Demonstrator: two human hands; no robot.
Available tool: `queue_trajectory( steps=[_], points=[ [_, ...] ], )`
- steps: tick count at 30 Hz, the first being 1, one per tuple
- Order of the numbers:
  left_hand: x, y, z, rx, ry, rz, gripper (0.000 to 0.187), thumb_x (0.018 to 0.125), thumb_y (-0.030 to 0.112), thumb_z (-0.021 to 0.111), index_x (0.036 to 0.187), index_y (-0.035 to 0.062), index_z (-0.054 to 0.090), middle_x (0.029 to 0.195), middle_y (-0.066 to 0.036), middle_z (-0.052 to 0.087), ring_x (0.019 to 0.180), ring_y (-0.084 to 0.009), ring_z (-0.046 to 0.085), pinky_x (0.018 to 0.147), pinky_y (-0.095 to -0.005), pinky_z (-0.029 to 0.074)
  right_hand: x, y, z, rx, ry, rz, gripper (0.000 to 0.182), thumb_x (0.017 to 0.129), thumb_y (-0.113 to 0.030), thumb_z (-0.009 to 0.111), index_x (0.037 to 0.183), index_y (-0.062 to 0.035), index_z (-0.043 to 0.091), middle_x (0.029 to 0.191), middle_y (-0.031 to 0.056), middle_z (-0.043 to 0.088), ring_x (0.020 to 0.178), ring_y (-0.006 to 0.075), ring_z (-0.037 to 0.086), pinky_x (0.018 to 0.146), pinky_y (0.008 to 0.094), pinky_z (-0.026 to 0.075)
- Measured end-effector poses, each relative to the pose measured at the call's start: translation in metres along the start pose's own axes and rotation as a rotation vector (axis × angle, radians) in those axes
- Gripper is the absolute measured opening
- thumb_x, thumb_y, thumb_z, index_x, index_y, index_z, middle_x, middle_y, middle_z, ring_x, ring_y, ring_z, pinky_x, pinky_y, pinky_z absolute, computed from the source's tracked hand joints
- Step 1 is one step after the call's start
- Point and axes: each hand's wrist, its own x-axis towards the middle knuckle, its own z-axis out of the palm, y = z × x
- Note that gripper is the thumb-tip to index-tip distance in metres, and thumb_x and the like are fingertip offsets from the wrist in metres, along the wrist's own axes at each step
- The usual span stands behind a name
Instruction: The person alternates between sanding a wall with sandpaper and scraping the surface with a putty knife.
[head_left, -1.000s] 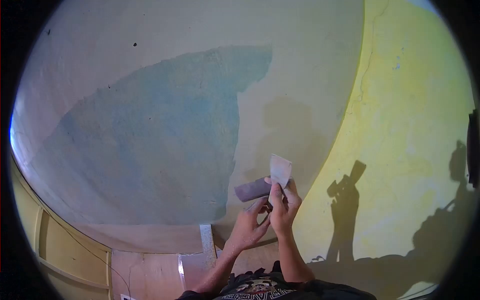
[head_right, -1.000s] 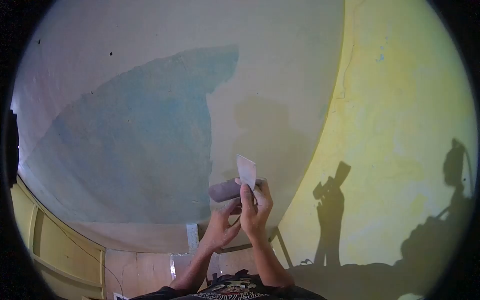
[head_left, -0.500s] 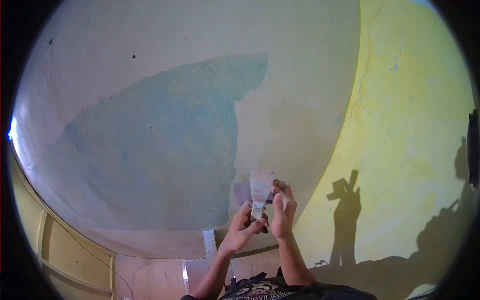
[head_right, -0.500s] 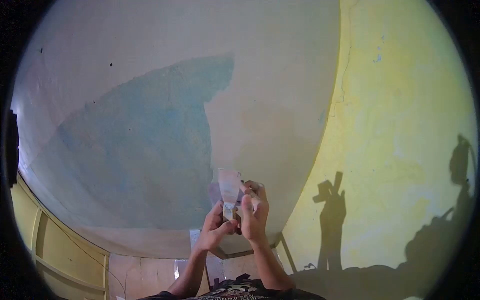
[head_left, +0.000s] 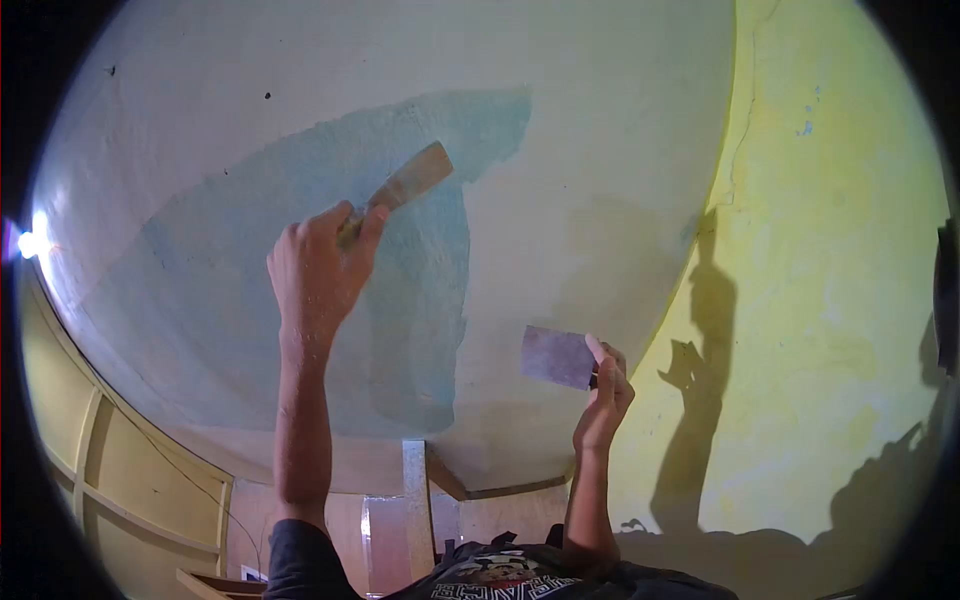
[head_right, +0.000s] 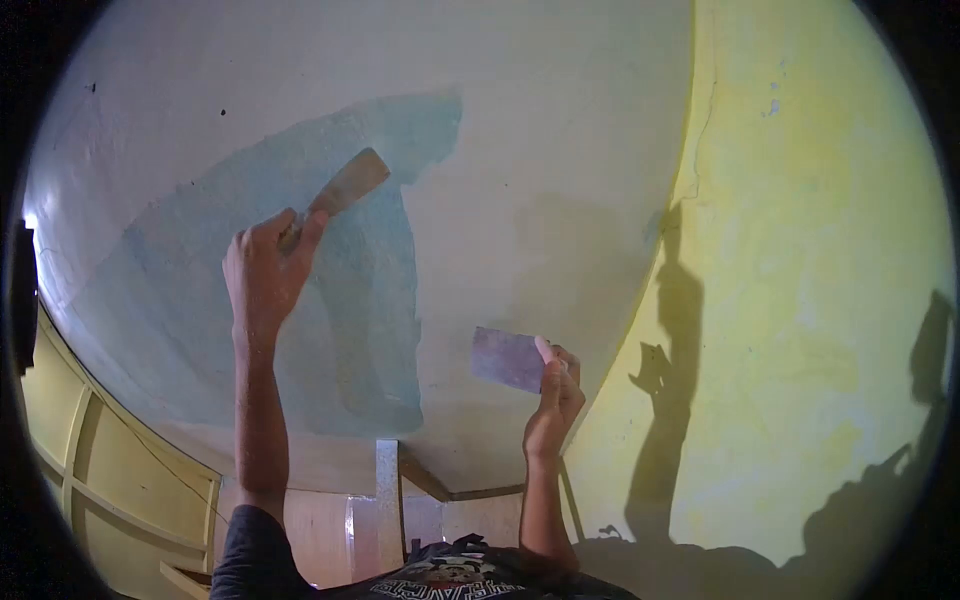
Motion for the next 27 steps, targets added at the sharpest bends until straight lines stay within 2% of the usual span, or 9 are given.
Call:
queue_trajectory(
  steps=[2, 5, 9, 12, 13, 16, 17, 20, 27],
  points=[
    [0.008, 0.009, -0.003, 0.072, -0.002, -0.025, 0.052, 0.094, 0.053, 0.074, 0.075, 0.0056, 0.075, 0.056, -0.011, 0.061, 0.05, -0.0277, 0.058, 0.056, -0.0419, 0.049, 0.001, 0.003, -0.005, -0.02, -0.013, 0.032, 0.053, 0.111, -0.041, 0.053, 0.132, 0.0032, 0.071, 0.124, 0.0083, 0.062, 0.122, 0.0193, 0.054, 0.111, 0.0391, 0.039],
    [0.015, 0.023, -0.015, 0.174, -0.152, -0.097, 0.054, 0.094, 0.056, 0.073, 0.076, 0.0056, 0.08, 0.054, -0.009, 0.061, 0.049, -0.0236, 0.058, 0.057, -0.0383, 0.051, -0.001, -0.003, -0.007, -0.044, -0.01, 0.065, 0.054, 0.109, -0.037, 0.054, 0.134, 0.0089, 0.067, 0.133, 0.0083, 0.061, 0.126, 0.0194, 0.053, 0.114, 0.0378, 0.037],
    [0.011, 0.017, -0.03, 0.154, -0.127, -0.1, 0.056, 0.093, 0.058, 0.074, 0.074, 0.0052, 0.079, 0.054, -0.007, 0.061, 0.05, -0.0207, 0.059, 0.058, -0.0383, 0.05, 0.002, -0.004, -0.008, 0.016, 0.017, 0.053, 0.053, 0.107, -0.032, 0.054, 0.132, 0.0124, 0.066, 0.13, 0.0092, 0.064, 0.127, 0.0189, 0.053, 0.115, 0.0384, 0.036],
    [0.008, 0.012, -0.015, 0.115, -0.192, -0.096, 0.055, 0.093, 0.058, 0.074, 0.076, 0.0063, 0.081, 0.055, -0.007, 0.062, 0.05, -0.0205, 0.059, 0.059, -0.0384, 0.051, 0.002, 0.001, -0.011, 0.019, 0.01, 0.016, 0.052, 0.107, -0.032, 0.054, 0.132, 0.0128, 0.066, 0.128, 0.0086, 0.065, 0.126, 0.0191, 0.053, 0.115, 0.0382, 0.036],
    [0.005, 0.016, -0.006, 0.081, -0.14, -0.122, 0.055, 0.093, 0.058, 0.074, 0.074, 0.0068, 0.08, 0.054, -0.006, 0.061, 0.05, -0.0209, 0.058, 0.059, -0.0403, 0.05, 0.002, -0.001, -0.01, 0.019, 0.01, 0.035, 0.053, 0.107, -0.032, 0.054, 0.132, 0.0128, 0.066, 0.129, 0.0086, 0.065, 0.125, 0.0191, 0.054, 0.115, 0.0384, 0.036],
    [0.007, 0.019, -0.019, 0.1, -0.145, -0.119, 0.055, 0.093, 0.058, 0.073, 0.072, 0.0069, 0.079, 0.054, -0.006, 0.06, 0.051, -0.0218, 0.057, 0.06, -0.0408, 0.049, 0.003, -0.006, -0.006, 0.026, 0.011, 0.074, 0.054, 0.107, -0.033, 0.054, 0.132, 0.0128, 0.066, 0.129, 0.009, 0.065, 0.124, 0.0192, 0.054, 0.116, 0.0388, 0.036],
    [0.009, 0.03, -0.029, 0.195, -0.211, -0.229, 0.054, 0.092, 0.057, 0.074, 0.072, 0.007, 0.079, 0.055, -0.006, 0.061, 0.051, -0.0223, 0.058, 0.061, -0.041, 0.049, 0.002, -0.006, -0.008, 0.031, 0.016, 0.084, 0.054, 0.107, -0.034, 0.054, 0.133, 0.0128, 0.066, 0.13, 0.0092, 0.065, 0.125, 0.0192, 0.054, 0.116, 0.039, 0.036],
    [0.001, 0.027, -0.007, 0.17, -0.18, -0.192, 0.053, 0.092, 0.058, 0.075, 0.075, 0.0076, 0.081, 0.056, -0.006, 0.063, 0.052, -0.0217, 0.058, 0.06, -0.0407, 0.05, 0.003, 0.003, -0.014, 0.003, 0.007, 0.053, 0.054, 0.109, -0.033, 0.052, 0.134, 0.0133, 0.064, 0.133, 0.0096, 0.063, 0.128, 0.0195, 0.054, 0.117, 0.0401, 0.037],
    [0.002, 0.031, -0.007, 0.154, -0.174, -0.199, 0.056, 0.093, 0.059, 0.072, 0.075, 0.0067, 0.08, 0.058, -0.008, 0.065, 0.055, -0.0239, 0.064, 0.063, -0.0427, 0.052, 0.003, 0.006, -0.013, 0.026, 0.021, 0.086, 0.051, 0.109, -0.03, 0.051, 0.135, 0.0122, 0.064, 0.133, 0.0092, 0.063, 0.129, 0.0211, 0.056, 0.117, 0.0416, 0.038]
  ],
)
